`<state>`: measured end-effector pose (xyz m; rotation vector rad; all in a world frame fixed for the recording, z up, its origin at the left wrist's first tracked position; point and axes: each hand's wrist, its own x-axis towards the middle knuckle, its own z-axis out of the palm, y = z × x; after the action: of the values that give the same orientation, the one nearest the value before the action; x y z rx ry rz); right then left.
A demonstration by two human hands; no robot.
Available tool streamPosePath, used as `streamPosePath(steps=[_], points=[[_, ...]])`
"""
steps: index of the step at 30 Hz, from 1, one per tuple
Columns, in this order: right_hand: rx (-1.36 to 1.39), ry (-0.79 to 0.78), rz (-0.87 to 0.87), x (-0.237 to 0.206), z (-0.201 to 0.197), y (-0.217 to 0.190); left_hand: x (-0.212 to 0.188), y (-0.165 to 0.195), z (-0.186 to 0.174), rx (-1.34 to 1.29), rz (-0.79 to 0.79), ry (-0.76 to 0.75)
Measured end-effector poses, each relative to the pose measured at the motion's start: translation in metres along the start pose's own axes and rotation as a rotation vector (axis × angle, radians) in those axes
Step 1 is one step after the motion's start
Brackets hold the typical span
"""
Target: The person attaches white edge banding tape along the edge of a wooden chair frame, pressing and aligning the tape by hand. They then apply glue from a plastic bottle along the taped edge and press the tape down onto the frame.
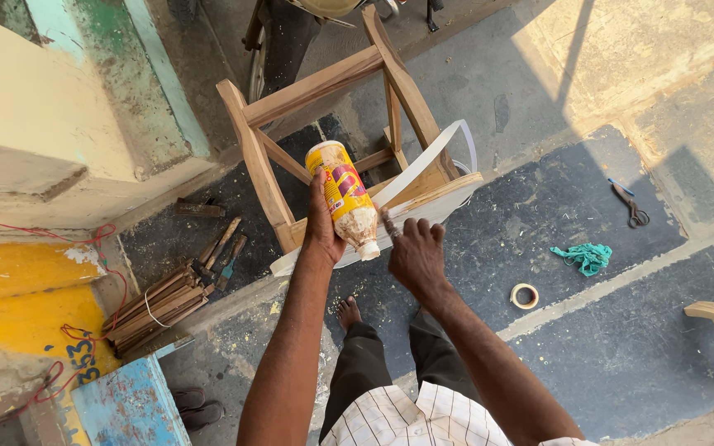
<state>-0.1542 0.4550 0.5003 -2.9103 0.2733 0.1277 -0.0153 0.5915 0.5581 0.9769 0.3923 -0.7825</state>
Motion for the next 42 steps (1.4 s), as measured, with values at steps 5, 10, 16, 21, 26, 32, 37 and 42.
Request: streamPosePath(steps=[5,10,16,21,26,32,37,42], points=[[0.587,0.127,0.271,-0.018,-0.049,0.05,0.011,-0.005,-0.004,0.007,0.009,0.03],[1.537,-0.307,0.208,-0.083,-0.08,0.013,0.025,-0.018,0.0,0.021,0.045,0.083],[1.998,-0.438,0.322,-0.052,-0.055,-0.041,0.022,-0.033,-0.003,0.051,0.131,0.054],[2.497,-0.378,0.407,-0.049,-0.018,-0.055,0.011,-0.041,-0.005,0.108,0.226,0.002],[2.951,-0.533,0.309,-0.057,0.008,-0.049,0.0,-0.038,-0.009,0.114,0.234,-0.054],[2.887,-0.506,0.268,-0.065,-0.009,-0.053,-0.004,-0.034,-0.008,0.062,0.248,-0.053],[0.737,-0.035,-0.067,-0.052,-0.028,-0.035,0.001,-0.034,-0.003,0.15,0.239,0.015],[0.414,-0.068,0.083,-0.041,-0.011,-0.034,0.003,-0.038,-0.002,0.292,0.287,0.052]])
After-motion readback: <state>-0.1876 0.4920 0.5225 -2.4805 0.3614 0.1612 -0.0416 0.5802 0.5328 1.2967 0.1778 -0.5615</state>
